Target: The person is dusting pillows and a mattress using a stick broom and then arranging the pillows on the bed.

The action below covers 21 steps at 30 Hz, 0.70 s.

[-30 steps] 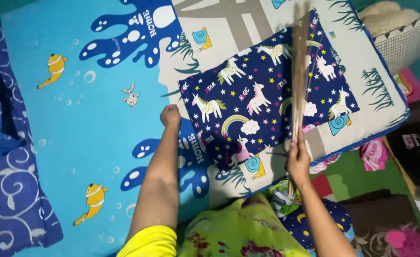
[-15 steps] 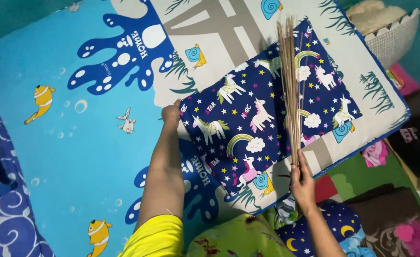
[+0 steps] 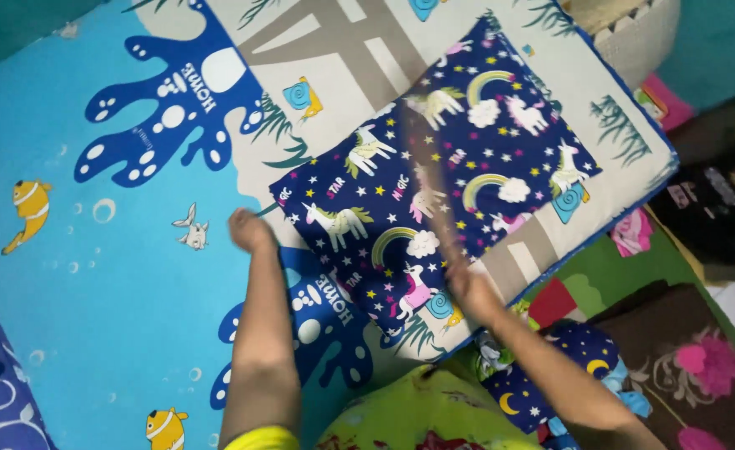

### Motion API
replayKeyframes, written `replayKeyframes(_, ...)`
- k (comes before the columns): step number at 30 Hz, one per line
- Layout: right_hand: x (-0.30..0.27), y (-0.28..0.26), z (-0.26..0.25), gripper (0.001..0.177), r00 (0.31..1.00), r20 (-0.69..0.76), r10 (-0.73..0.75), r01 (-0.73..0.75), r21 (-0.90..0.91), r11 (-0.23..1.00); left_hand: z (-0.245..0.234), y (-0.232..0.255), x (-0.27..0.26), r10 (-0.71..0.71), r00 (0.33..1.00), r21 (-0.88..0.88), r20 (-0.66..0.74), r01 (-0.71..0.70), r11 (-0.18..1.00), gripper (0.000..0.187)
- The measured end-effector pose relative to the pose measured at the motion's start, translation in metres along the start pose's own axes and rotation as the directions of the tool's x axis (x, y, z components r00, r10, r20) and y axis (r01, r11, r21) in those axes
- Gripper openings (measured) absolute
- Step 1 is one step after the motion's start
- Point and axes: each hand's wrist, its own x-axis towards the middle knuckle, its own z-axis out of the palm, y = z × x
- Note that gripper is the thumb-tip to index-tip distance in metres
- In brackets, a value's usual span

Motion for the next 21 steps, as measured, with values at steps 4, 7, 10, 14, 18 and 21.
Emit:
replayKeyframes(4,-0.045,-0.043,-0.041,0.051,0.971,0.185,-0.148,0.128,0.116,0.985,-0.073,0.021,-0.017,0.260,0.937,-0.332,-0.235,-0.328,0.884,0.019)
replayKeyframes(7,-0.039,-0.038,-0.052,0.039,0.934,0.184,-0.307,0.314,-0.007,0.950,-0.114,0.014,-0.052,0.002,0.971,-0.164,-0.239,-0.042,0.986,0.026)
replayKeyframes(10,-0.015,-0.034,-0.052,0.034,0.897,0.170,-0.408,0.432,-0.138,0.891,-0.098,-0.028,-0.100,-0.219,0.900,-0.374,0.377,0.364,0.853,0.014)
replayKeyframes(14,0.006,-0.035,-0.061,0.041,0.999,0.036,-0.038,0.041,-0.109,0.993,-0.078,-0.002,-0.187,-0.271,0.747,0.329,0.607,0.075,0.941,0.088)
replayKeyframes(18,0.029,0.094,-0.030,0.059,0.912,-0.131,0.388,-0.388,0.024,0.921,-0.062,0.012,-0.192,-0.188,0.844,0.281,0.503,0.046,0.958,0.072)
replayKeyframes(21,0.009,0.083,-0.060,0.043,0.778,-0.385,0.497,-0.480,0.147,0.865,-0.074,0.035,-0.189,-0.130,0.861,0.259,0.492,-0.002,0.966,0.079)
